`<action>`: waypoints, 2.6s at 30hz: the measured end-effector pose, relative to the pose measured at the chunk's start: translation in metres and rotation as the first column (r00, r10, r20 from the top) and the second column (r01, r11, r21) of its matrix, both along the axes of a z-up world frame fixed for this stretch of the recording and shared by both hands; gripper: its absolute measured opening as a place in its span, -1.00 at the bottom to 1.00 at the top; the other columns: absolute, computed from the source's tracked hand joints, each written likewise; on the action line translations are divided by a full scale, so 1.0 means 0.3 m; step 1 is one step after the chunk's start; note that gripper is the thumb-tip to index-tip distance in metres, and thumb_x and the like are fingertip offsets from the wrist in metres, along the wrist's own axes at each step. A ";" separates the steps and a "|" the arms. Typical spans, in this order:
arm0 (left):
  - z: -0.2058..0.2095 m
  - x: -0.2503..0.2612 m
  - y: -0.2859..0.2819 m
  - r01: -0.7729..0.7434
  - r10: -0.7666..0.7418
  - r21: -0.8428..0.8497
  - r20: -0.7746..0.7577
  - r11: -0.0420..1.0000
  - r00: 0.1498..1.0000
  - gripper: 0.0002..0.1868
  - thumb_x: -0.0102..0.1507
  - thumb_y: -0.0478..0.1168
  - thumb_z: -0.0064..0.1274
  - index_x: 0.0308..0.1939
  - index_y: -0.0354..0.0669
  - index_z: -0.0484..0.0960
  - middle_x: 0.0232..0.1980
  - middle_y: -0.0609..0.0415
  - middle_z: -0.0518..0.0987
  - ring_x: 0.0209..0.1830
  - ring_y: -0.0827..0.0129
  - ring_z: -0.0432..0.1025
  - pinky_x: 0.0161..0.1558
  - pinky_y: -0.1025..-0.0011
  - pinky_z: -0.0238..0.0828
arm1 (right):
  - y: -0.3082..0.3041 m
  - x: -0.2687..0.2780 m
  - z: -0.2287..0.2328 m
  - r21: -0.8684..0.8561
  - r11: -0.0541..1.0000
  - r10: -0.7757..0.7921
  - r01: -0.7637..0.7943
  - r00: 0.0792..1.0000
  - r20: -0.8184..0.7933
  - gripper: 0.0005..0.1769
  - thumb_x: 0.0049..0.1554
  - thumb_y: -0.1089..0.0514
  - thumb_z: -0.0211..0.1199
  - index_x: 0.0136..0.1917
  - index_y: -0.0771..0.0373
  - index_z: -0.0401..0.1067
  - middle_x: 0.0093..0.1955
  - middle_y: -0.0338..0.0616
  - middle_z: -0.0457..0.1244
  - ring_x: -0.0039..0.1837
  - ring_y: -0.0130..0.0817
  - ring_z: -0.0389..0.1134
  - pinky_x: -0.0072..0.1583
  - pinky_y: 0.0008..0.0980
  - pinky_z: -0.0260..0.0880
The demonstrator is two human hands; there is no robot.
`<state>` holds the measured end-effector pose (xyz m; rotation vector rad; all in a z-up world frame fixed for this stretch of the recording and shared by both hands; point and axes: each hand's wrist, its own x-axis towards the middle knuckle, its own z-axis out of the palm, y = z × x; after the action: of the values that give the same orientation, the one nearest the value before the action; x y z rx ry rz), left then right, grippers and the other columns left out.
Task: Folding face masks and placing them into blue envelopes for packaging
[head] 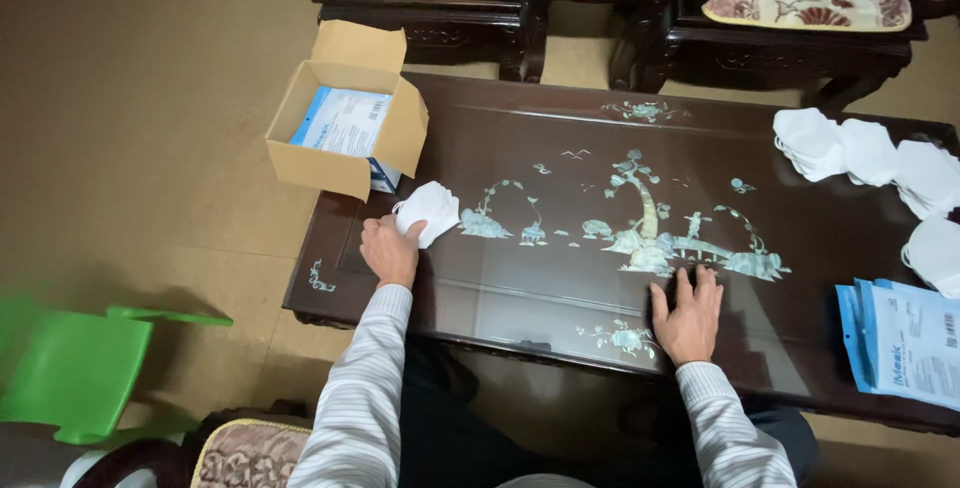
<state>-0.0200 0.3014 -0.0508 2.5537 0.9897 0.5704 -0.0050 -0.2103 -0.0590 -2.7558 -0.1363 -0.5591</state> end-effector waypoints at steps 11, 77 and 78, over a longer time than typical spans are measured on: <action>0.153 -0.022 -0.121 0.138 -0.126 -0.042 0.217 0.990 0.968 -0.78 0.25 -0.05 0.27 -0.12 0.01 0.64 -0.15 0.18 0.54 -0.02 0.23 0.47 0.08 0.23 0.27 | -0.019 0.009 -0.010 0.123 0.992 0.028 -0.034 0.998 0.054 -0.33 0.22 -0.15 0.30 0.40 0.38 0.41 0.49 0.20 0.17 0.58 0.15 0.13 0.58 0.15 0.03; 0.117 0.051 -0.868 0.194 -0.080 -0.967 0.209 -0.163 0.975 -0.76 0.25 -0.40 0.13 -0.01 -0.42 0.59 -0.21 -0.26 0.65 -0.36 0.19 0.64 -0.26 0.25 0.71 | 0.305 0.083 0.134 0.867 0.167 0.487 0.469 0.726 -0.487 -0.92 0.10 0.34 0.33 -0.10 0.41 0.55 -0.29 -0.09 0.39 -0.32 -0.31 0.50 -0.20 -0.33 0.63; 0.112 0.052 -0.871 0.188 -0.081 -0.973 0.200 -0.137 0.976 -0.76 0.21 -0.42 0.14 -0.04 -0.42 0.62 -0.23 -0.26 0.66 -0.39 0.19 0.64 -0.28 0.24 0.71 | 0.313 0.072 0.178 0.861 0.164 0.488 0.481 0.719 -0.495 -0.92 0.10 0.35 0.31 -0.11 0.42 0.55 -0.30 -0.09 0.39 -0.32 -0.32 0.49 -0.19 -0.33 0.63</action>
<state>-0.0044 0.0402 -0.0173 1.0459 0.5977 -0.2434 0.0167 -0.1165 -0.0057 -1.3329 0.3350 0.4395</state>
